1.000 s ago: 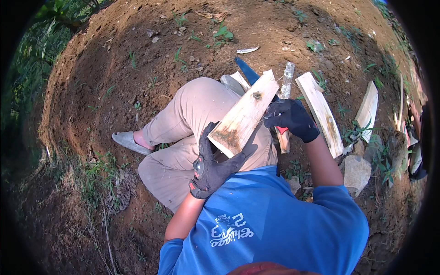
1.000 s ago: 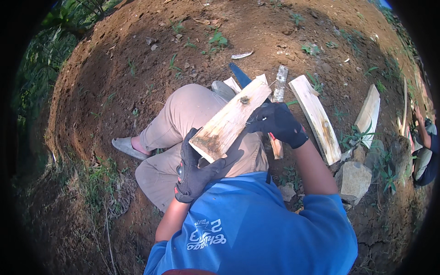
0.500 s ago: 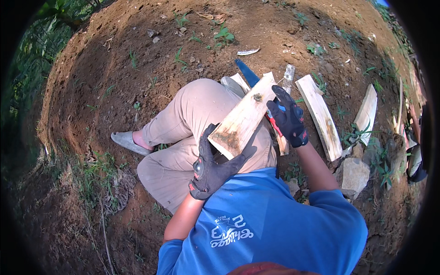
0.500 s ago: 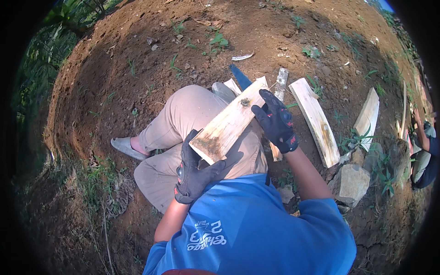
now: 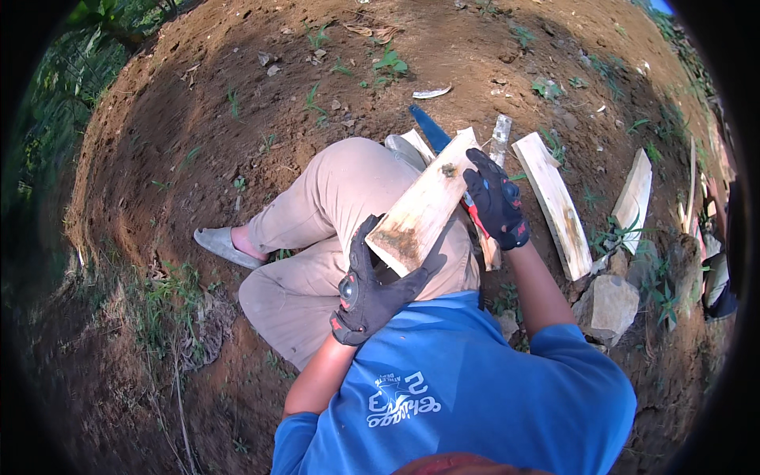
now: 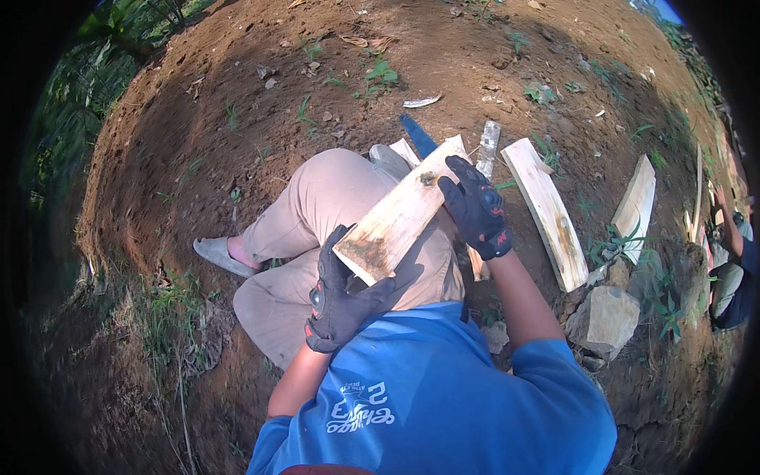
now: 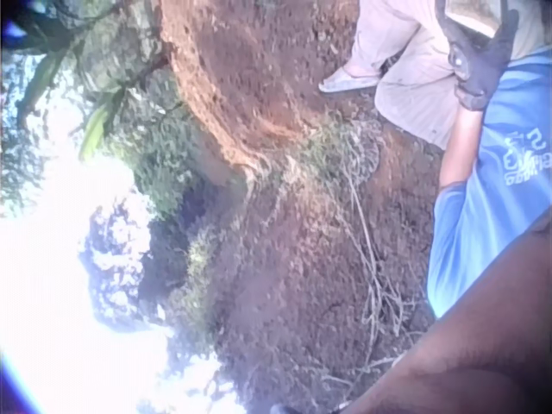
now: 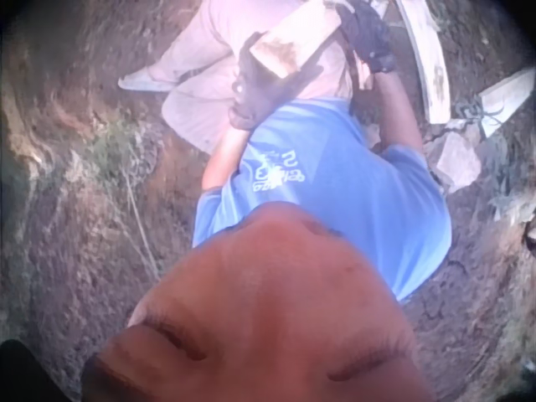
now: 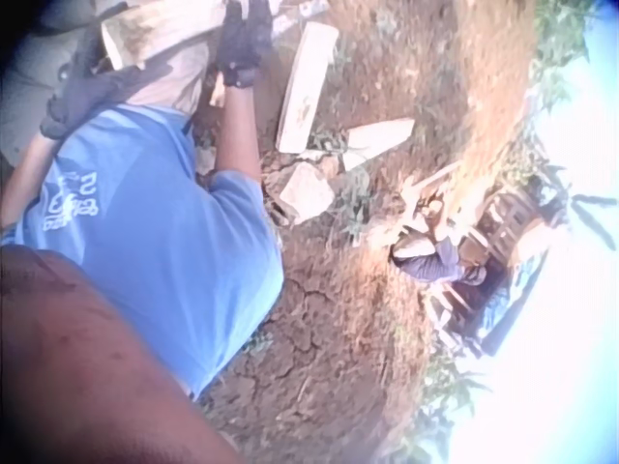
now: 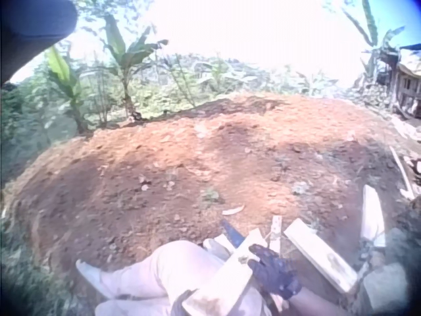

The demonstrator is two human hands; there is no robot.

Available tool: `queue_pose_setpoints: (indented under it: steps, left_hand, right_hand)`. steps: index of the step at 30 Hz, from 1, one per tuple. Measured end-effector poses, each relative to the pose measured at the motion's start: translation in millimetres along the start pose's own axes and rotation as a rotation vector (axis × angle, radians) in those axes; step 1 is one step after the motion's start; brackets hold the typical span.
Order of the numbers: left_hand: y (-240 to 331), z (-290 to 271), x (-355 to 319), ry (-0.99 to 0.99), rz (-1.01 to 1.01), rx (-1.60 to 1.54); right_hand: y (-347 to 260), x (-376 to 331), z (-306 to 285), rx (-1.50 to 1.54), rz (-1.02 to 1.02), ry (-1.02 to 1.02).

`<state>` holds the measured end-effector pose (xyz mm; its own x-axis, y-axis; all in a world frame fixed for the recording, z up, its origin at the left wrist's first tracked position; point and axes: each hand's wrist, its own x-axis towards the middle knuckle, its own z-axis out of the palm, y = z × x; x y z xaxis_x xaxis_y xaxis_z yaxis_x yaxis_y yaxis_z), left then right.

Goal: The person uses a handsaw and a small knife to shape and whittle several pieces of wood while sitting on the ground. They pick up wood planks, saw them to length, and then refine the edges and surfaces by hand.

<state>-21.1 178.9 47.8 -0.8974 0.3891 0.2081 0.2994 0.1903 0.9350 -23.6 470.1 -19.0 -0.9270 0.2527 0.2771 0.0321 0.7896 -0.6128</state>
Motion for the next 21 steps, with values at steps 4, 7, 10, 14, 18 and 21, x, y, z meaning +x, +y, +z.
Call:
queue_pose_setpoints:
  steps: [4,7,10,14,18,21]
  left_hand:
    - [-2.7,-0.2,-1.0,-0.016,-0.035,-0.058]
    - [-1.1,-1.3,-1.2,-0.024,-0.049,-0.035]
    - [-2.9,-2.8,-2.1,-0.029,-0.059,-0.026]
    - [-0.4,-1.3,1.8,-0.027,-0.004,0.0]
    - [-5.9,-4.8,2.0,-0.062,0.013,0.021]
    - [0.8,-4.1,2.0,-0.052,-0.029,0.042]
  right_hand:
    - [-13.9,9.9,13.8,0.04,-0.015,-0.126]
    - [-23.2,1.9,24.1,-0.152,-0.134,-0.116]
    - [-36.8,-13.0,22.0,-0.083,-0.192,-0.121]
    - [-48.1,-15.8,-0.6,-0.121,-0.229,-0.089]
    - [-36.3,-4.3,-4.3,-0.03,-0.311,-0.012]
    - [-28.9,8.4,4.0,0.099,-0.291,0.04]
